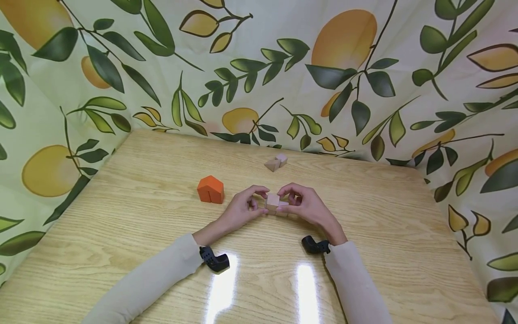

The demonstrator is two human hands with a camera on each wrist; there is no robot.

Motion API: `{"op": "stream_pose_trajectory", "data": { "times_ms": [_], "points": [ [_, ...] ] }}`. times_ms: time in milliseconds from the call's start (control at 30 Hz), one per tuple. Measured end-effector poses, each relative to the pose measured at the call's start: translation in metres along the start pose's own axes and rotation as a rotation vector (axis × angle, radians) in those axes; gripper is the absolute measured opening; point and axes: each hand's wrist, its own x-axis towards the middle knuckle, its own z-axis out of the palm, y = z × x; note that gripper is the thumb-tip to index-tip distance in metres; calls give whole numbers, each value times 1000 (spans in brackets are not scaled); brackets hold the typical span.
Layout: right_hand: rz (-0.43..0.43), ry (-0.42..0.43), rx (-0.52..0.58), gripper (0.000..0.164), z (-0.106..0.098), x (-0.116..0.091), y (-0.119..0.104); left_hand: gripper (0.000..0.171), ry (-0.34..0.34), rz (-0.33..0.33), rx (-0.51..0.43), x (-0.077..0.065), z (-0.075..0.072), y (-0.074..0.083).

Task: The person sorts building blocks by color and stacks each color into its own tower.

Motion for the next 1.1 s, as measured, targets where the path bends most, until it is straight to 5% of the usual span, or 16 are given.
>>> {"op": "stream_pose_trajectory", "data": {
  "times_ms": [267,1100],
  "points": [
    [1,-6,-9,28,0,-3,-28,50,3,15,-3,0,1,-2],
    [-13,-5,-14,26,0,-3,-29,54,11,25,-13,1,0,-1]
  ]
}}
